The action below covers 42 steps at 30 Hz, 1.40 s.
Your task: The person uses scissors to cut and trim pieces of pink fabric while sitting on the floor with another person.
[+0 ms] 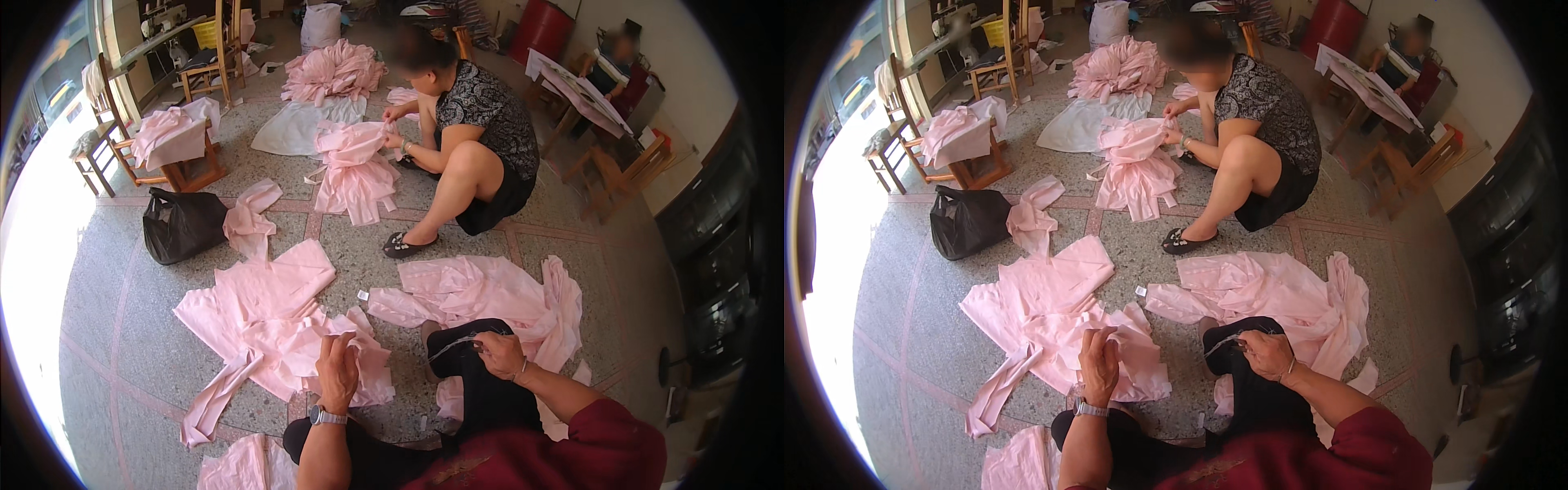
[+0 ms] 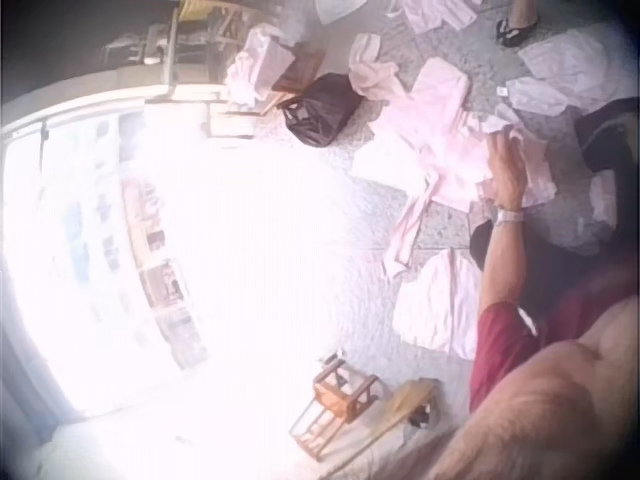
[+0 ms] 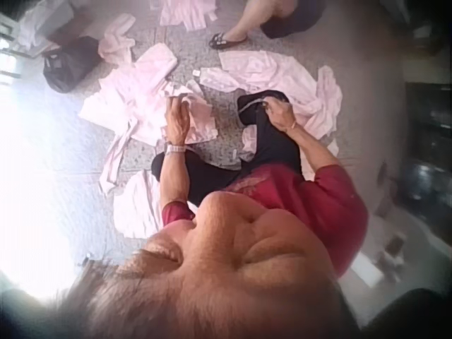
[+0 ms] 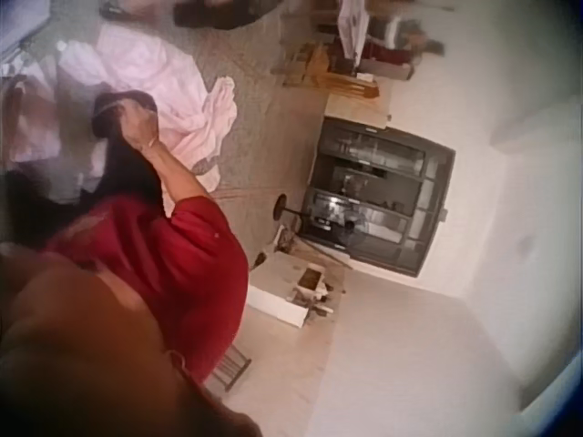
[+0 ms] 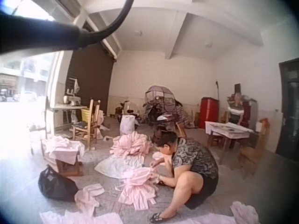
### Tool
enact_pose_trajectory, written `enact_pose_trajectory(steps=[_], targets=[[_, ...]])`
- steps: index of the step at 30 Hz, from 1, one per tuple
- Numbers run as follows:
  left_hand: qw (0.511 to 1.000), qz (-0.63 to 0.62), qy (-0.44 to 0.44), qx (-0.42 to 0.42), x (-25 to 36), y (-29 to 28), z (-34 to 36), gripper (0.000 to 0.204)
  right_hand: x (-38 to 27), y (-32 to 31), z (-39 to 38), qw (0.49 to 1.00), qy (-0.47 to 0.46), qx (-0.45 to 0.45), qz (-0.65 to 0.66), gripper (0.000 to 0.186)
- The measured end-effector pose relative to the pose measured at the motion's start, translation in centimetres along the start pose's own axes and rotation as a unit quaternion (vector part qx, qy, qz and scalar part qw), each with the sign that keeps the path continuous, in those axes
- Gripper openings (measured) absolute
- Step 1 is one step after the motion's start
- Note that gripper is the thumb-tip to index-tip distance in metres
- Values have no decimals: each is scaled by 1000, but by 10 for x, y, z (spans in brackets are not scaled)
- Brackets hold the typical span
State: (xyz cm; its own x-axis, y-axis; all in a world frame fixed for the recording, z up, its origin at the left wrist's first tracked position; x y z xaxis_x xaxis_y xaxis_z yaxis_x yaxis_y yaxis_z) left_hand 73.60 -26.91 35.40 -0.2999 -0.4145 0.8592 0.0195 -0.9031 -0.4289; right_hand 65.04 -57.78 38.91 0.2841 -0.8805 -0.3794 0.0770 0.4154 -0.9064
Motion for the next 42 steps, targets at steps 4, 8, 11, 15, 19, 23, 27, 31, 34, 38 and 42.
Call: enact_pose_trajectory(steps=[4, 8, 11, 15, 19, 23, 27, 31, 34, 38, 42], targets=[[1000, 0, 0, 8, -4, -1, -1, 26, -2, 4, 5, 1000, 0, -23, 12, 28], [1000, -2, -16, -1, -4, 2, 0, 28, -5, -1, 8, 1000, -18, -5, 17, 30], [999, 13, -30, -2, -3, -4, -3, 31, 0, 3, 10, 999, -9, -1, 49, 31], [999, 42, -3, -7, 0, 0, 3, 35, 3, 4, 12, 999, -10, -8, 44, 33], [999, 30, -14, -16, -1, 3, 3, 37, 4, 3, 13, 999, -7, -5, 54, 33], [999, 21, -24, -22, -3, 7, 4, 36, 5, 0, 14, 999, -9, 0, 46, 33], [999, 0, -42, -32, 0, 10, 7, 35, 7, 0, 13, 999, -19, 5, 37, 30], [999, 4, -28, -24, 0, 9, 5, 34, 5, -3, 13, 999, -19, 15, 36, 27], [1000, 21, -8, -19, 0, 6, 4, 33, 2, -4, 14, 999, -20, 20, 33, 26], [999, 25, -10, -18, 0, 5, 4, 33, 0, -4, 15, 999, -20, 16, 23, 26], [1000, 26, 0, -9, -2, 2, 2, 33, -1, -3, 15, 999, -19, 13, 24, 26]])
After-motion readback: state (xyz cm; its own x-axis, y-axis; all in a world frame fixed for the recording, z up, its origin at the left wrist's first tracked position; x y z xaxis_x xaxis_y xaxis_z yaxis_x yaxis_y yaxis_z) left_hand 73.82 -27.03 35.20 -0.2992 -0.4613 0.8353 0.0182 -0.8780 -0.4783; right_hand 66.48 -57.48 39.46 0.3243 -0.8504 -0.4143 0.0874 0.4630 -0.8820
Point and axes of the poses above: each hand's wrist, its own z-axis towards the middle knuckle, its own y-axis out of the palm, x = y × z, the point moved 9 cm from there along z, towards the middle knuckle, and after that the axes turned 3 degrees about -x, right-handed, at the moved point
